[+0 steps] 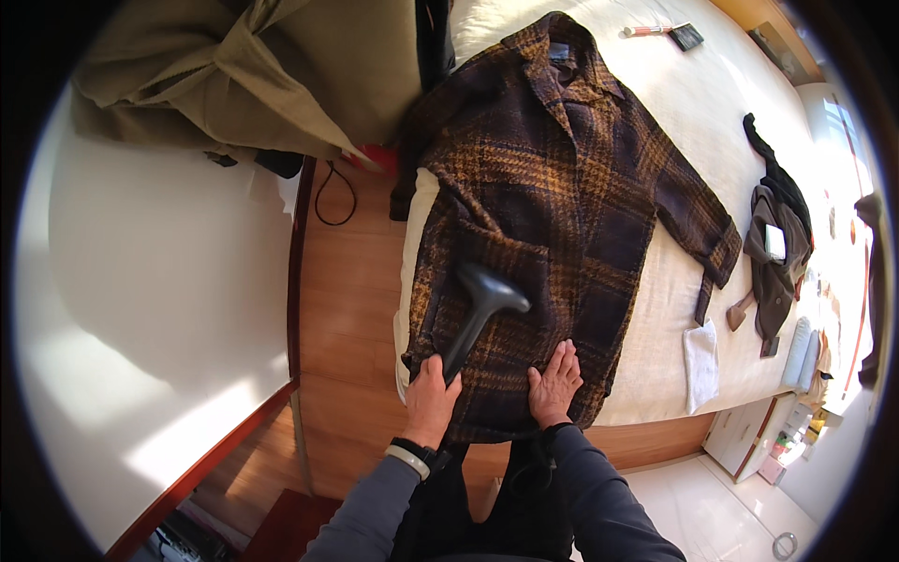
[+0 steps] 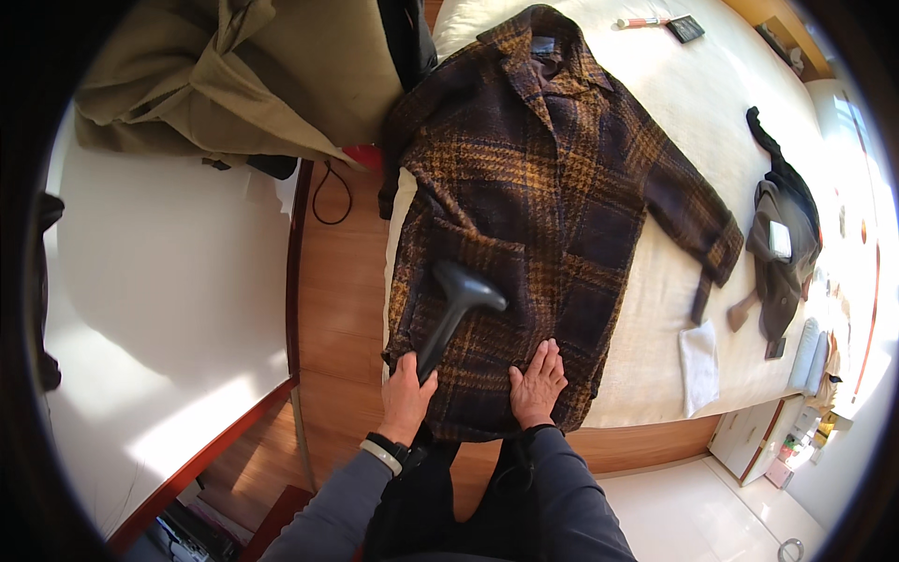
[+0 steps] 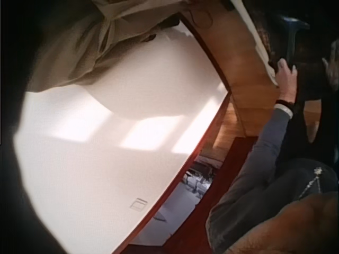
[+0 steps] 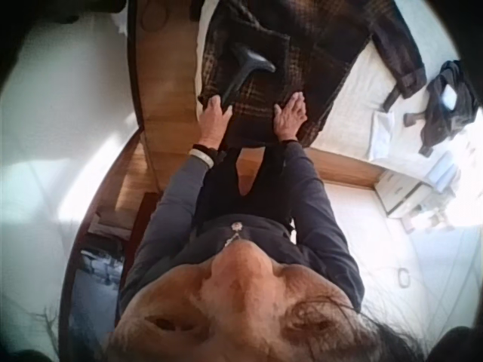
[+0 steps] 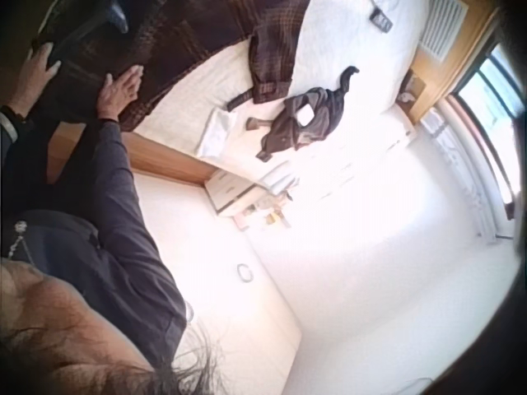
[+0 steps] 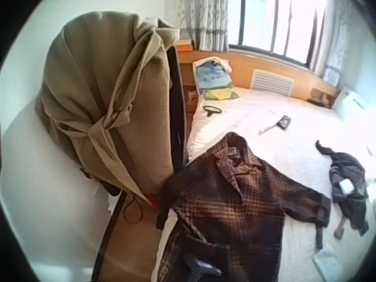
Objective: The person uses a handheld garment steamer to remove wrinkles from a plaid jacket laid on a bed. They repeatedly move the steamer over the front, sleeves, and back, adjusting the jacket with their hands to reach different areas.
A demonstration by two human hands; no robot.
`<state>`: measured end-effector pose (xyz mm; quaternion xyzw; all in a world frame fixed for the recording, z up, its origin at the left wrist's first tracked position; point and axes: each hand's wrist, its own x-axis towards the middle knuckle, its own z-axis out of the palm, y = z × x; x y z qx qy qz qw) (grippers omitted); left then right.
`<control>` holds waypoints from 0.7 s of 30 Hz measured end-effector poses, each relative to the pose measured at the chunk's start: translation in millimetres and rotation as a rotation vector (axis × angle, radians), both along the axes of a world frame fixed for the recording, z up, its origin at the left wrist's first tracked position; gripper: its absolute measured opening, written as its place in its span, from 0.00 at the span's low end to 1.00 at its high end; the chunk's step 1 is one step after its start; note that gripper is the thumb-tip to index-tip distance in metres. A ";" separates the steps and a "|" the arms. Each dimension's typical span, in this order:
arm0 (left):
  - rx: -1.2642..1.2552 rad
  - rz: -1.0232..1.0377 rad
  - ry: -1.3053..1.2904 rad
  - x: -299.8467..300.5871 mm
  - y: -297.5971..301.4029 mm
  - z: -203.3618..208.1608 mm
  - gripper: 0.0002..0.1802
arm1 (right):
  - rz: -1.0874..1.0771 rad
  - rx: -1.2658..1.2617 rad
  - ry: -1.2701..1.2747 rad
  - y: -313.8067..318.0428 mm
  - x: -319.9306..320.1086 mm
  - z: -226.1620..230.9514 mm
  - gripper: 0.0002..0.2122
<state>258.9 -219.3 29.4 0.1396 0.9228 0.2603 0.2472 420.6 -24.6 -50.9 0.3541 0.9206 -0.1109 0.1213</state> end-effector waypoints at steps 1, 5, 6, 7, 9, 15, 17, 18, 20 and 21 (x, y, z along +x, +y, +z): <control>-0.010 -0.006 0.009 5.5 -5.1 -0.7 0.24 | -0.003 -0.007 0.006 -0.3 -0.2 -0.1 0.43; 0.006 0.004 0.043 -0.2 3.1 -9.4 0.23 | -0.002 0.003 0.017 -0.6 0.6 -2.4 0.43; 0.006 0.011 0.048 -8.4 10.6 -11.1 0.23 | 0.004 0.010 0.014 -0.6 1.2 -3.2 0.43; 0.098 0.032 0.071 -18.9 18.5 -12.0 0.24 | 0.013 0.015 0.043 -0.7 1.9 -3.9 0.44; 0.138 0.063 0.158 -40.9 35.4 -11.3 0.24 | 0.018 0.027 0.047 -0.8 3.1 -5.2 0.44; 0.011 0.045 0.094 -77.8 70.8 -9.4 0.24 | 0.016 0.006 0.075 -0.9 2.8 -5.5 0.44; -0.075 -0.024 0.015 -81.0 77.4 -15.6 0.25 | 0.023 0.020 0.037 -0.8 2.0 -4.8 0.44; -0.077 -0.034 0.001 -80.5 80.5 -20.3 0.25 | 0.027 0.023 0.065 -0.9 2.2 -4.6 0.44; -0.109 -0.035 -0.056 -81.2 83.5 -29.7 0.26 | 0.026 0.021 0.053 -1.0 2.3 -5.0 0.44; -0.108 -0.038 -0.045 -80.4 83.6 -33.5 0.26 | 0.034 0.040 0.067 -1.3 2.3 -5.5 0.44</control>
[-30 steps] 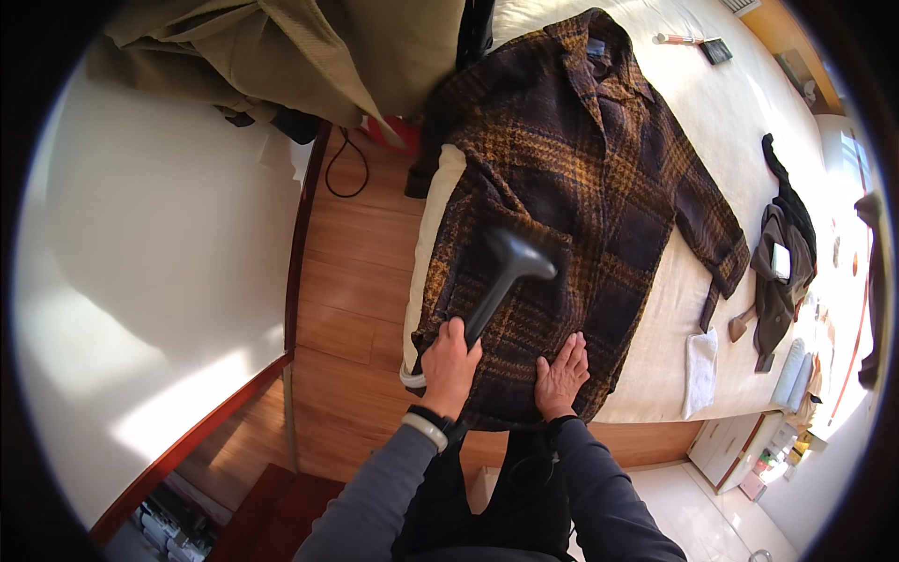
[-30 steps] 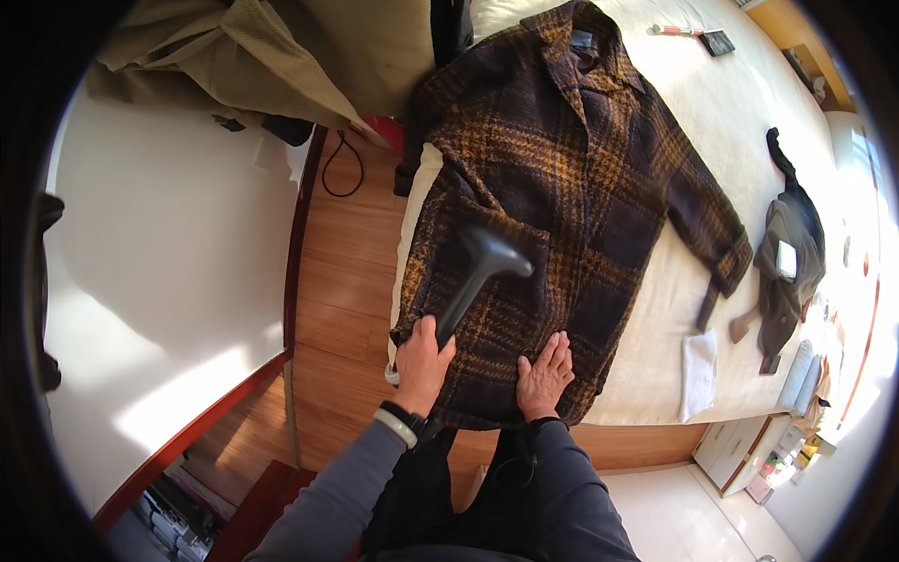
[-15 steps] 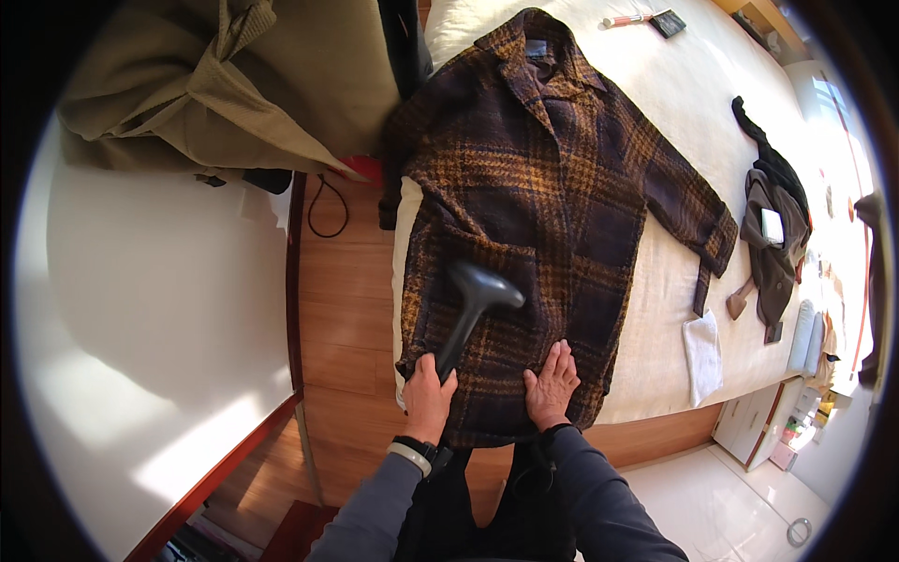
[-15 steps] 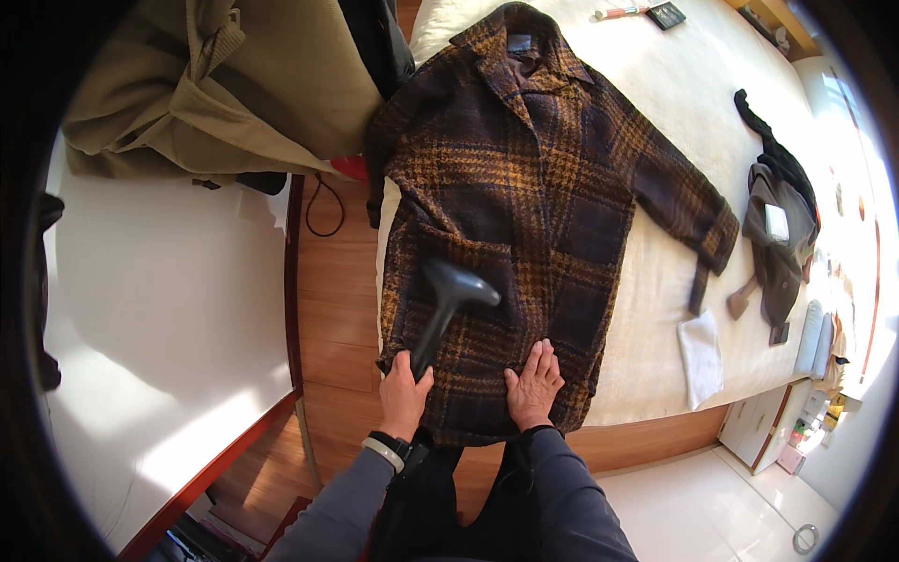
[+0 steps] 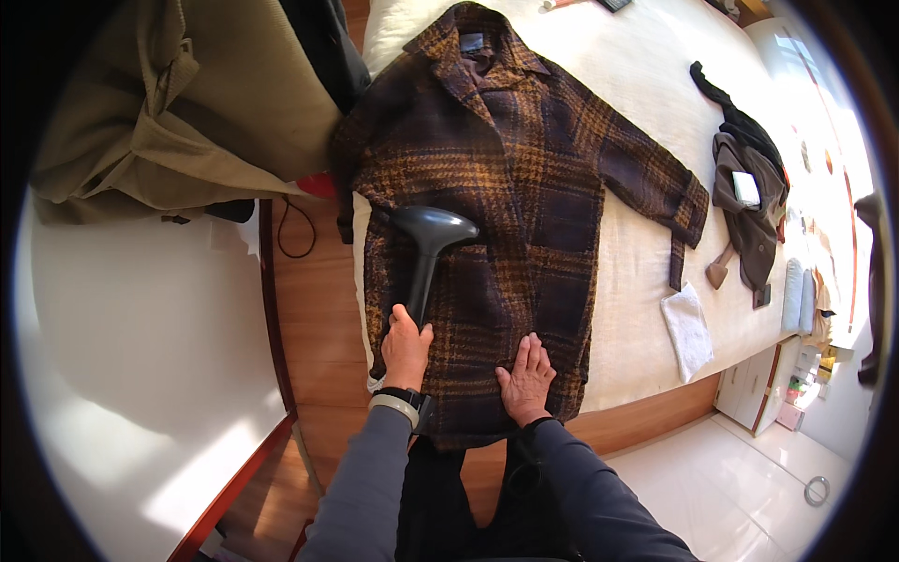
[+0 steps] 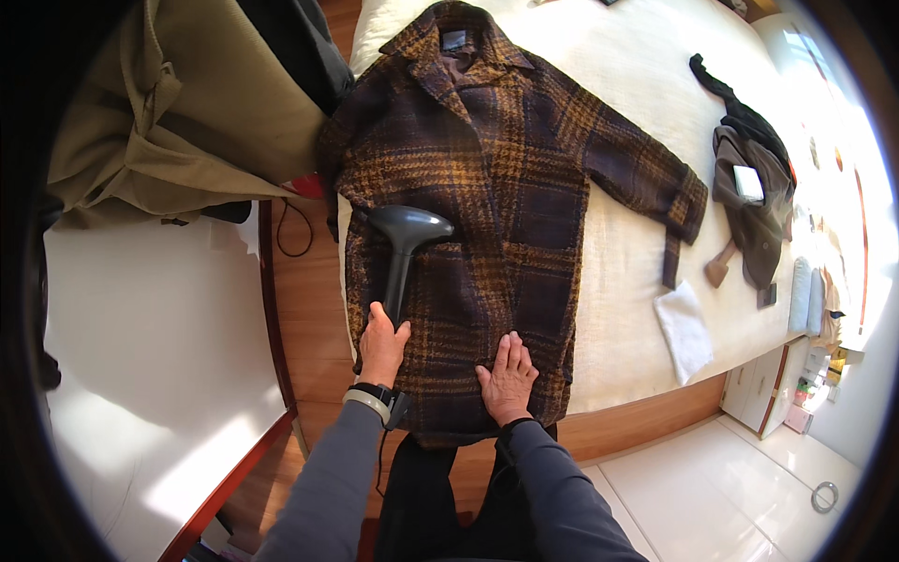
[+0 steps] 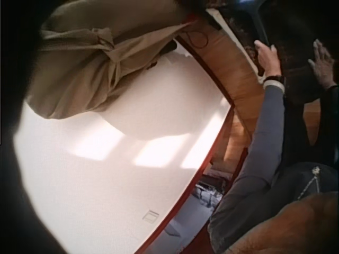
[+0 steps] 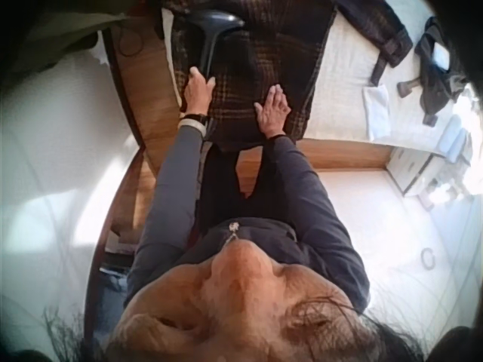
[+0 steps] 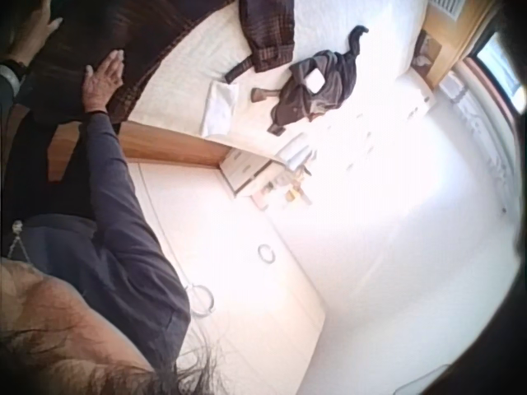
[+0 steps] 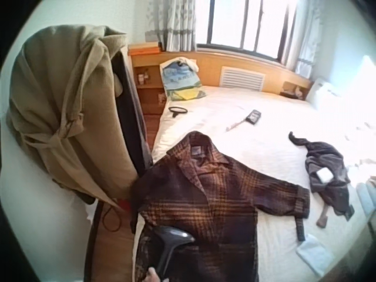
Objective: The person uses a handheld garment steamer to remove wrinkles from a plaid jacket laid on a bed. They repeatedly move the steamer over the front, sleeves, and back, adjusting the jacket with their hands to reach different areas.
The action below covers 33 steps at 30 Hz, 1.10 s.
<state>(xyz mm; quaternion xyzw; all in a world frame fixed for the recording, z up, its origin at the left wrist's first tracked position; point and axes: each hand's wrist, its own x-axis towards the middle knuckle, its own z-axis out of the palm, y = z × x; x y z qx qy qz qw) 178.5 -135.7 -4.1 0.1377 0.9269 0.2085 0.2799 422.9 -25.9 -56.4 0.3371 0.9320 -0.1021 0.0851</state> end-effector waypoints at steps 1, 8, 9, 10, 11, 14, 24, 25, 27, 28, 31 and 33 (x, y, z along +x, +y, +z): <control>-0.003 -0.004 0.010 1.0 -1.1 -3.1 0.26 | -0.006 -0.025 0.008 0.0 0.5 -0.3 0.44; 0.029 0.000 -0.100 -4.0 -7.5 -11.2 0.30 | -0.018 -0.053 0.072 0.5 -0.6 -0.6 0.44; 0.023 0.004 -0.118 -4.7 -7.2 -11.7 0.30 | -0.019 -0.052 0.076 0.7 -1.0 0.0 0.44; 0.024 0.005 -0.120 -4.9 -7.3 -11.9 0.31 | -0.018 -0.050 0.079 0.9 -1.4 0.6 0.44; 0.030 0.007 -0.113 -4.9 -7.3 -12.4 0.31 | -0.023 -0.048 0.063 1.1 -1.5 1.3 0.44; 0.034 0.023 -0.110 -3.0 -9.4 -14.1 0.31 | -0.016 -0.069 0.112 1.2 -1.0 2.2 0.43; 0.134 0.162 0.037 14.3 -12.5 -10.2 0.30 | 0.001 -0.204 0.132 8.6 0.7 15.9 0.42; 0.124 0.165 0.087 22.7 -12.6 -5.0 0.28 | 0.006 -0.262 0.057 13.1 1.1 21.9 0.42; 0.158 0.210 0.153 49.0 -11.6 4.7 0.25 | 0.025 -0.351 0.132 24.5 3.8 35.9 0.41; 0.123 0.234 0.199 62.0 -11.9 8.7 0.25 | 0.043 -0.422 0.115 32.2 6.4 42.9 0.41; 0.090 0.301 0.249 83.3 -9.2 8.8 0.25 | -0.037 -0.683 0.358 69.5 19.5 57.0 0.33; 0.054 0.265 0.241 83.2 -5.5 0.8 0.26 | -0.271 -0.960 0.528 102.1 27.6 59.2 0.30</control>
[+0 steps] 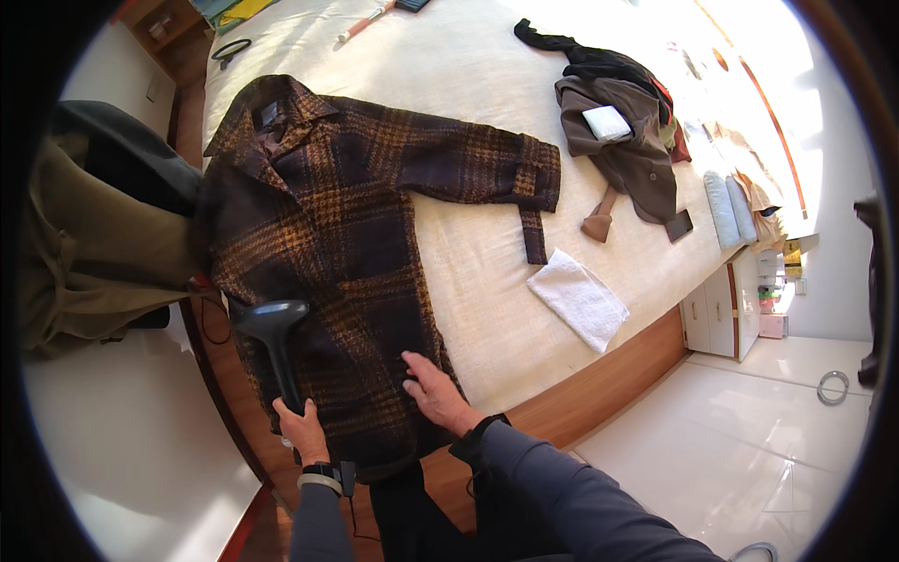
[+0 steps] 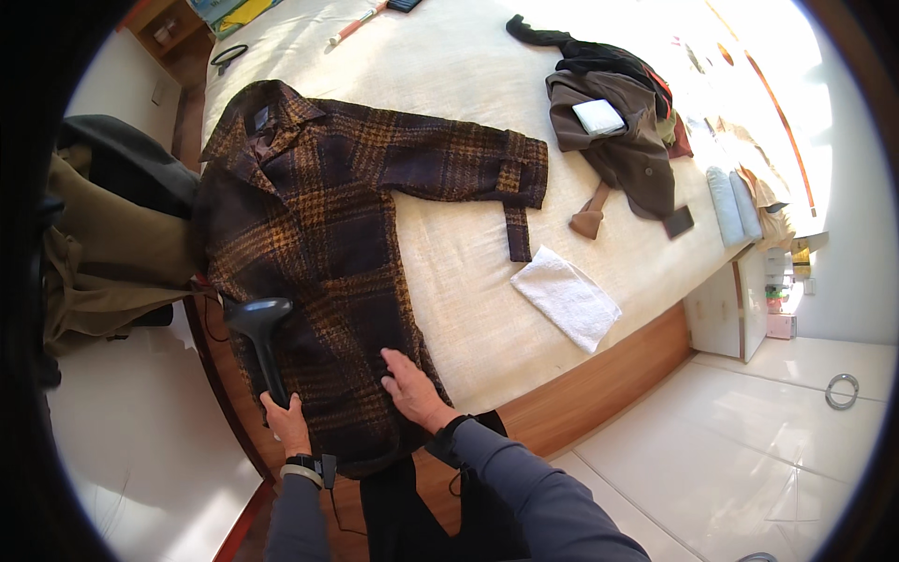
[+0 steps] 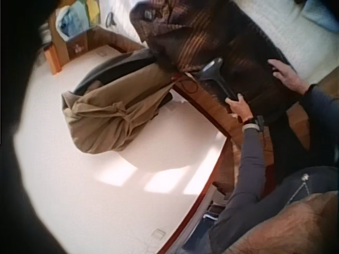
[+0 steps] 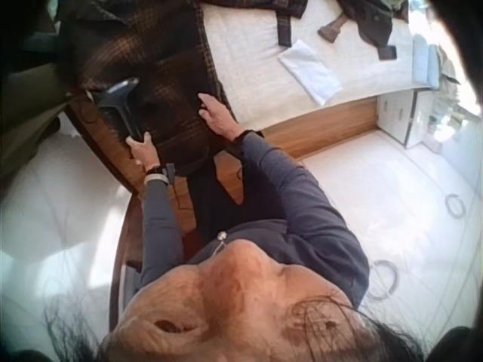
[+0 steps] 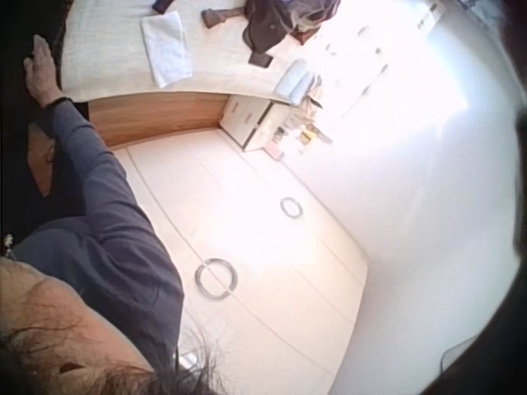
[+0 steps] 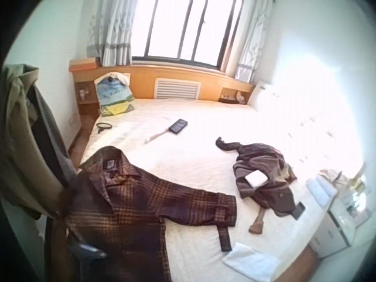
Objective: The person uses a handheld garment steamer to remove wrinkles from a plaid jacket laid on a bed. They repeatedly move the steamer over the front, sleeves, and back, adjusting the jacket with their hands to reach different areas.
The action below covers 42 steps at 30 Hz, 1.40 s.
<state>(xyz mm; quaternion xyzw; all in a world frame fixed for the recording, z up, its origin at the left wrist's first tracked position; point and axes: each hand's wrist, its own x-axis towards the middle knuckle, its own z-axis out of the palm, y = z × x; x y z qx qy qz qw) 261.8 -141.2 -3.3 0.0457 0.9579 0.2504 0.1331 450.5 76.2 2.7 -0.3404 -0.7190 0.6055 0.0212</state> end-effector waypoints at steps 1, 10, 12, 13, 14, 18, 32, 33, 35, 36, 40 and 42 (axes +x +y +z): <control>-0.005 -0.044 -0.007 -6.4 2.3 -5.4 0.26 | -0.165 0.024 0.087 17.4 5.2 -0.5 0.28; 0.079 0.025 -0.341 -48.5 11.9 -30.0 0.16 | -0.821 0.304 -0.307 330.4 33.0 -59.4 0.43; 0.054 0.023 -0.329 -48.7 11.6 -31.6 0.16 | -0.786 0.215 -0.318 378.2 22.1 -69.5 0.42; 0.079 0.011 -0.294 -48.0 11.3 -32.2 0.17 | -0.776 0.335 -0.443 390.7 13.8 -73.9 0.39; 0.079 0.016 -0.303 -47.3 11.3 -32.8 0.17 | -0.746 0.472 -0.543 402.5 7.2 -73.0 0.36; 0.065 0.058 -0.333 -46.2 13.1 -31.3 0.18 | -0.756 0.013 0.121 399.8 -33.9 -48.9 0.18; 0.063 0.061 -0.366 -51.6 22.2 -20.4 0.18 | 0.538 0.650 -0.064 133.3 -31.4 25.5 0.21; 0.037 0.055 -0.382 -52.8 22.7 -20.1 0.18 | 0.491 0.610 -0.032 132.8 -23.3 23.1 0.22; 0.015 0.054 -0.412 -53.7 22.8 -19.3 0.18 | 0.385 0.491 -0.019 130.9 -8.0 19.8 0.23; 0.035 0.039 -0.402 -54.2 22.4 -18.6 0.18 | 0.206 0.385 -0.046 124.7 0.0 19.4 0.23; 0.072 0.030 -0.381 -52.7 20.6 -20.5 0.20 | -0.304 -0.155 -0.243 85.7 29.4 16.4 0.29; 0.090 0.021 -0.372 -52.3 18.0 -23.1 0.21 | -0.412 -0.483 -0.356 66.5 31.3 5.7 0.32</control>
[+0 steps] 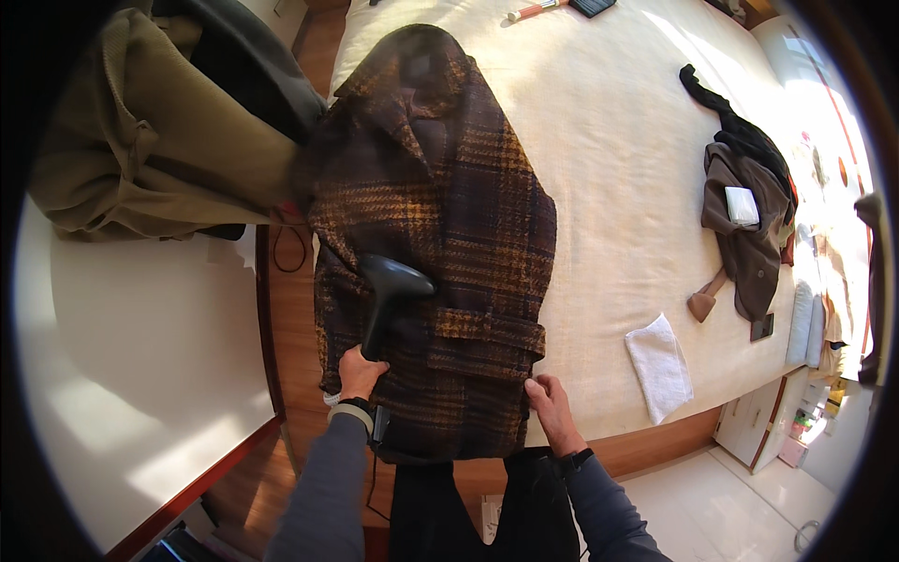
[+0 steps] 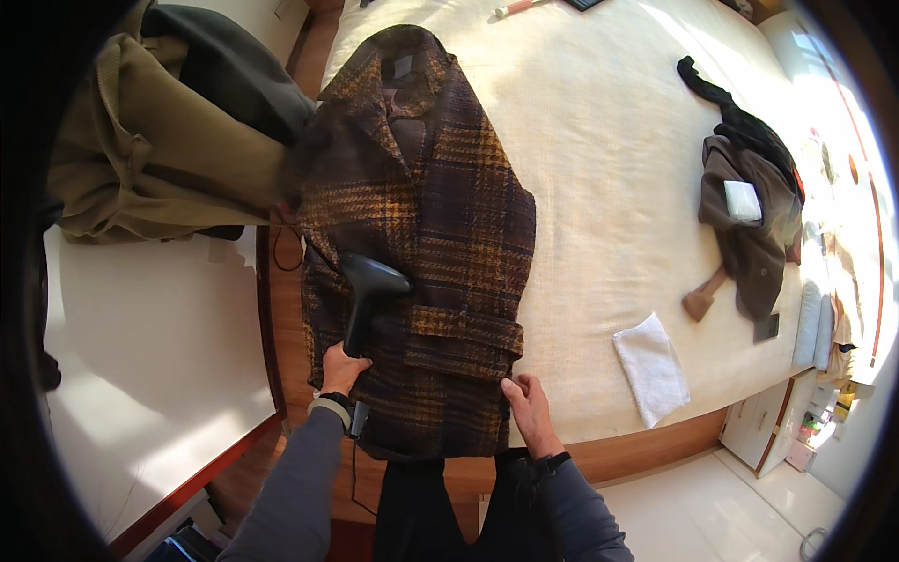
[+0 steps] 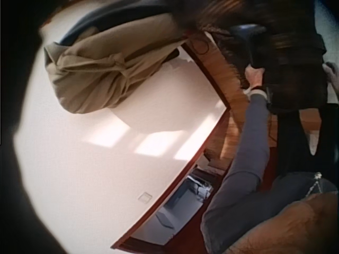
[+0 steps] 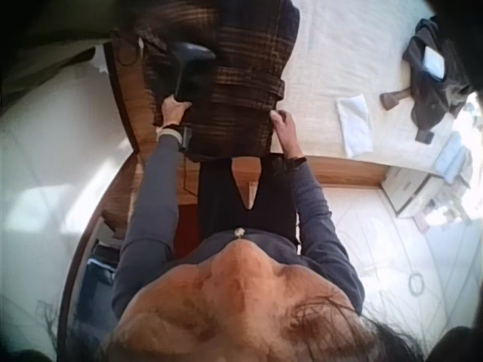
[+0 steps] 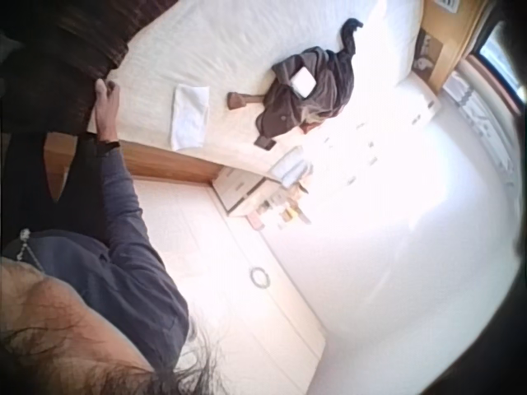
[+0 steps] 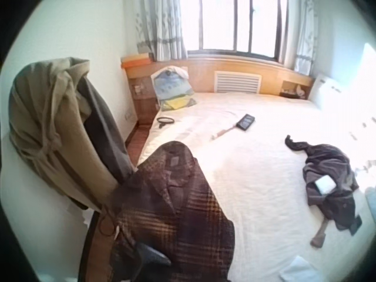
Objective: The person uses a handheld garment steamer to remove wrinkles from a plaid jacket laid on a bed. They repeatedly move the steamer over the front, sleeves, and back, adjusting the jacket with their hands to reach different areas.
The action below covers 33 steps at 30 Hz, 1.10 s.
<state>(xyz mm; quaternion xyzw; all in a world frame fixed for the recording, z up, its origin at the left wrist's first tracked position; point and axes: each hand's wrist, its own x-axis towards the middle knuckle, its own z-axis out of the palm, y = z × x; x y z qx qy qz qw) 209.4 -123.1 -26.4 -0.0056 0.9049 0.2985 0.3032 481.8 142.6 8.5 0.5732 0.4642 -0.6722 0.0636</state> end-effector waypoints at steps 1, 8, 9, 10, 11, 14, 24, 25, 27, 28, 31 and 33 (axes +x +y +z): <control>0.003 -0.002 0.001 0.2 -1.2 -1.5 0.21 | 0.009 -0.024 -0.012 -9.3 -3.7 -8.3 0.37; 0.188 0.078 0.002 7.7 -10.3 32.9 0.15 | 0.065 0.229 -0.115 -31.6 -34.1 -54.9 0.32; 0.219 0.094 0.009 9.7 -10.4 47.6 0.14 | 0.111 0.291 -0.072 -30.4 -33.8 -56.2 0.31; 0.215 0.114 0.000 9.8 -9.0 63.9 0.14 | 0.135 0.328 -0.079 -29.5 -33.0 -56.6 0.30; 0.214 0.100 -0.009 9.9 -6.6 81.1 0.13 | 0.151 0.360 -0.110 -28.8 -31.8 -56.3 0.29; 0.354 0.038 0.018 12.5 20.2 116.9 0.14 | 0.224 0.455 -0.142 -30.1 -30.9 -56.4 0.27; -0.040 -0.351 0.069 9.7 134.1 51.4 0.34 | 0.269 0.607 -0.289 -40.9 -29.1 -73.5 0.26; -0.056 -0.348 0.052 10.9 136.7 46.9 0.34 | 0.288 0.634 -0.322 -42.3 -28.0 -75.2 0.26; -0.005 -0.346 0.101 9.1 140.6 43.6 0.35 | 0.300 0.652 -0.336 -43.8 -26.9 -77.9 0.26; 0.009 -0.340 0.104 5.4 143.5 43.4 0.36 | 0.289 0.649 -0.315 -44.3 -27.1 -78.6 0.26; 0.212 -0.343 0.018 -5.1 141.6 46.8 0.40 | 0.293 0.673 -0.279 -40.7 -30.4 -74.6 0.26; 0.333 -0.364 0.015 -7.7 125.3 49.3 0.42 | 0.231 0.567 -0.202 -41.7 -32.5 -61.5 0.28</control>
